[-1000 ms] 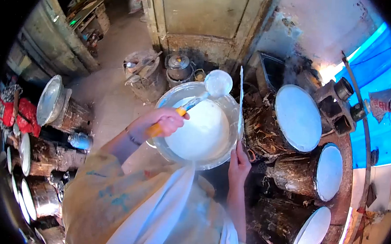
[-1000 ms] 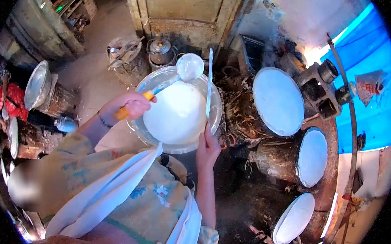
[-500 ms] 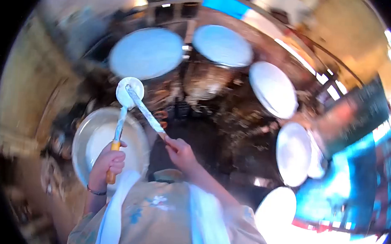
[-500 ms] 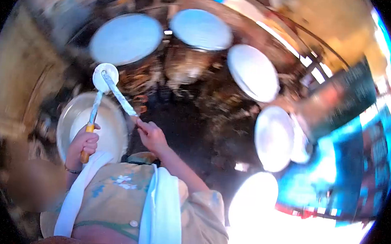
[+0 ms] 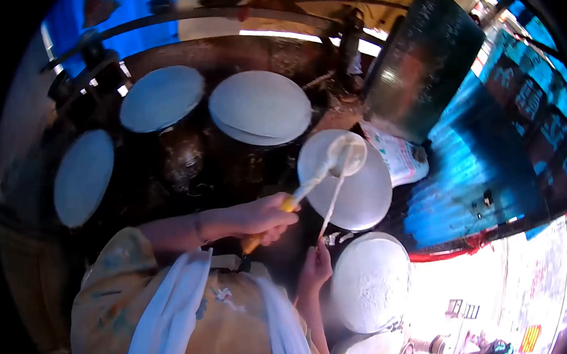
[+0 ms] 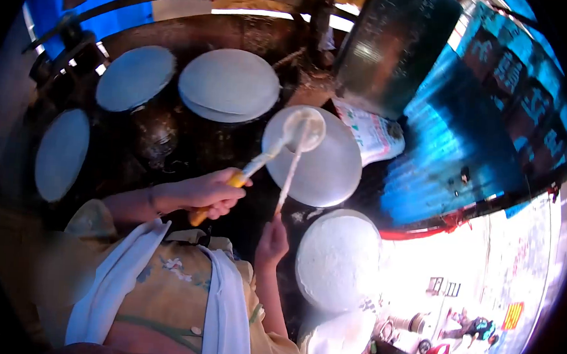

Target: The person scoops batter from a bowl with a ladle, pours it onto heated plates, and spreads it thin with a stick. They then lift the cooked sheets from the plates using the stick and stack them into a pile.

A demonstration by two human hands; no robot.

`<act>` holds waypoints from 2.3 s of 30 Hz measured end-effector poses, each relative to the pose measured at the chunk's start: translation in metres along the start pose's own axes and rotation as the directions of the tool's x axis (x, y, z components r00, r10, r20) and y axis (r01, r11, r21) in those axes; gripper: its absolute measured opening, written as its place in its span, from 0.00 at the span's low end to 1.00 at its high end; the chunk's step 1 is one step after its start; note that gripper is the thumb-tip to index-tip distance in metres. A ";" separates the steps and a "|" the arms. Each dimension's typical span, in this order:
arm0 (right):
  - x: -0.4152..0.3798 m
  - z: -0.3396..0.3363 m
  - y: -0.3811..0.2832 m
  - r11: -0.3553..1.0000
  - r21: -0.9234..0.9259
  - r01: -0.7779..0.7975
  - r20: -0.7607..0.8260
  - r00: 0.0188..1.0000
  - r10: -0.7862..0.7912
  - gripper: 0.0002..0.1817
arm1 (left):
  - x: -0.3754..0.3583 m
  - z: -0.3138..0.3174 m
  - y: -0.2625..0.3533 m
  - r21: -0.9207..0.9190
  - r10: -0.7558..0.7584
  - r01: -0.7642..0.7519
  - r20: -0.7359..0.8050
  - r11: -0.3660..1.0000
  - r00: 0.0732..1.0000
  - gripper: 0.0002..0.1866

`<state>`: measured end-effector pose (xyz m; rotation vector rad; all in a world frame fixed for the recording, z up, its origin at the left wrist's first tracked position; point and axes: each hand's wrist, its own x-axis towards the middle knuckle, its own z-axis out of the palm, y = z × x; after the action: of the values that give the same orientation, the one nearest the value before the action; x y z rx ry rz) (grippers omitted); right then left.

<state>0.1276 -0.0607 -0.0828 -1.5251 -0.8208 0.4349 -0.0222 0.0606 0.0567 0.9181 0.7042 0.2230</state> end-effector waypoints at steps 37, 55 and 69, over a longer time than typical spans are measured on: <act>0.140 0.034 0.076 0.731 0.585 -0.350 -0.424 0.637 0.644 0.16 | 0.291 -0.077 0.035 0.704 0.309 -0.221 0.003 0.675 0.951 0.21; 0.217 -0.020 0.075 0.868 0.130 -0.480 0.019 0.876 0.482 0.10 | 0.043 -0.101 0.019 -0.090 -0.049 0.037 -0.129 0.995 0.990 0.31; 0.206 -0.082 0.086 0.784 0.231 -0.577 0.102 0.815 0.570 0.17 | -0.007 -0.100 0.008 -0.373 0.067 -0.167 -0.266 0.913 0.962 0.18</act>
<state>0.3442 0.0324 -0.1144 -1.5100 -0.2776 0.9764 -0.0911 0.1268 0.0256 0.5503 0.7989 0.5751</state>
